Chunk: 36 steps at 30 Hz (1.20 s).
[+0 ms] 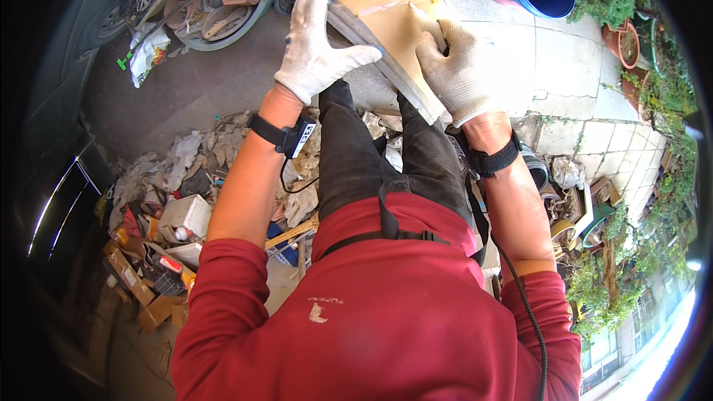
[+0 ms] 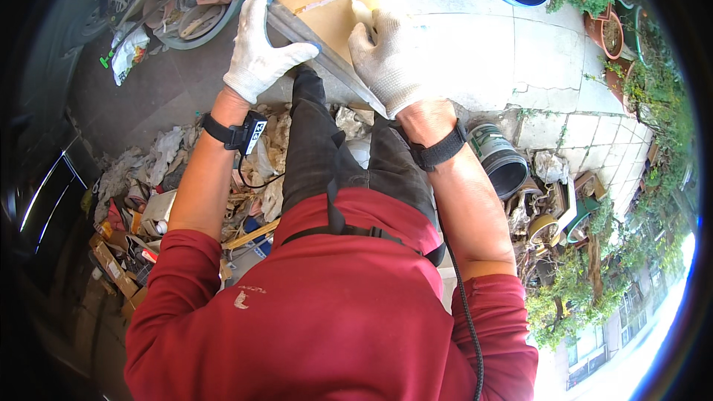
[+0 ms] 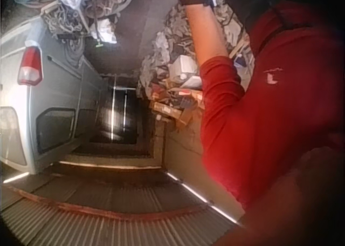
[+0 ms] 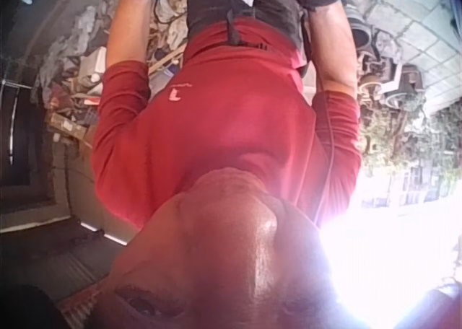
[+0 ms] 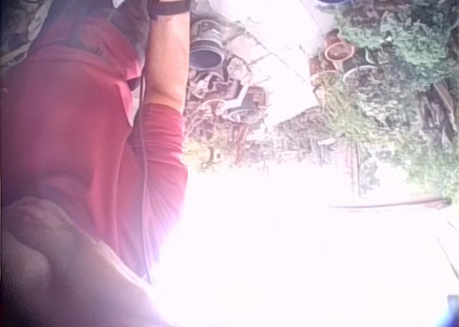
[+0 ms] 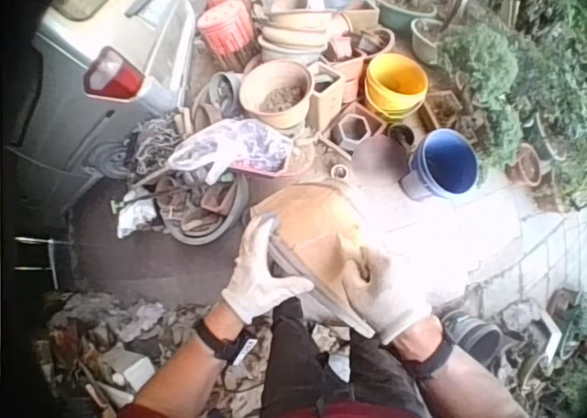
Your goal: The person applies a yellow adhesive from a syringe along the rim and interior cracks of a ceramic sink. They rotate the sink to access different edges, then press the glued areas with gloved fingers to ensure adhesion.
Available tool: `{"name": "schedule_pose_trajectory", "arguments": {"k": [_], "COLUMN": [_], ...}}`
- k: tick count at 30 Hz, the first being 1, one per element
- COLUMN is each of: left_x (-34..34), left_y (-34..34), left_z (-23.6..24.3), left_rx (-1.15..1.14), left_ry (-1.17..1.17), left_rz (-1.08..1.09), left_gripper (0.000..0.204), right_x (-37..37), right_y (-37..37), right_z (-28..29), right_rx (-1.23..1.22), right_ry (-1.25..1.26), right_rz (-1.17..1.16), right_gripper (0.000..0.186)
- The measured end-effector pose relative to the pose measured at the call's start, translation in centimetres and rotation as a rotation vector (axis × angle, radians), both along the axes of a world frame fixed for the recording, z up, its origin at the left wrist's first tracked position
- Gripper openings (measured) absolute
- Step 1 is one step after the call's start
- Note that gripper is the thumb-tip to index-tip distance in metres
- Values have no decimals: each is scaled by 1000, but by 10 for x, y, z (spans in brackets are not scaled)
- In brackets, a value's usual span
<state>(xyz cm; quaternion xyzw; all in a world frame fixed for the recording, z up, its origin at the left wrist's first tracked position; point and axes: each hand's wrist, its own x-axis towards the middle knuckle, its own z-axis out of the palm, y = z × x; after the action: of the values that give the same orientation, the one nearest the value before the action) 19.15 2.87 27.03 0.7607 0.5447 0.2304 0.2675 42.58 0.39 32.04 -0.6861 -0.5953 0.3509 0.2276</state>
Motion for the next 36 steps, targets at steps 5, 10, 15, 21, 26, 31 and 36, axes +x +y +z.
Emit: {"name": "schedule_pose_trajectory", "arguments": {"k": [5, 10, 15, 21, 26, 31, 36], "left_x": [0, 0, -2, -4, -5, -4, -5], "left_y": [1, 2, 3, 6, 6, 6, 7], "left_z": [0, 0, -1, -3, -4, -2, 0], "left_rx": [-3, 20, 21, 0, 11, -12, -28], "left_ry": [-17, -21, -45, -65, -47, -50, -60], "left_rz": [-14, -20, -20, -33, -39, -28, -29], "left_gripper": [113, 111, 110, 115, 115, 115, 114], "right_x": [2, 8, 6, 12, 11, 13, 19], "right_y": [0, 3, 1, 4, 4, 4, 4], "right_z": [0, -1, -2, -2, 1, 0, -8], "right_rx": [136, -93, -36, -127, -91, -155, -99], "right_ry": [-47, 30, 0, -26, 14, 44, -58], "right_rz": [62, -25, -39, -35, -24, -91, -48], "right_gripper": [24, 25, 24, 24, 25, 25, 26]}}
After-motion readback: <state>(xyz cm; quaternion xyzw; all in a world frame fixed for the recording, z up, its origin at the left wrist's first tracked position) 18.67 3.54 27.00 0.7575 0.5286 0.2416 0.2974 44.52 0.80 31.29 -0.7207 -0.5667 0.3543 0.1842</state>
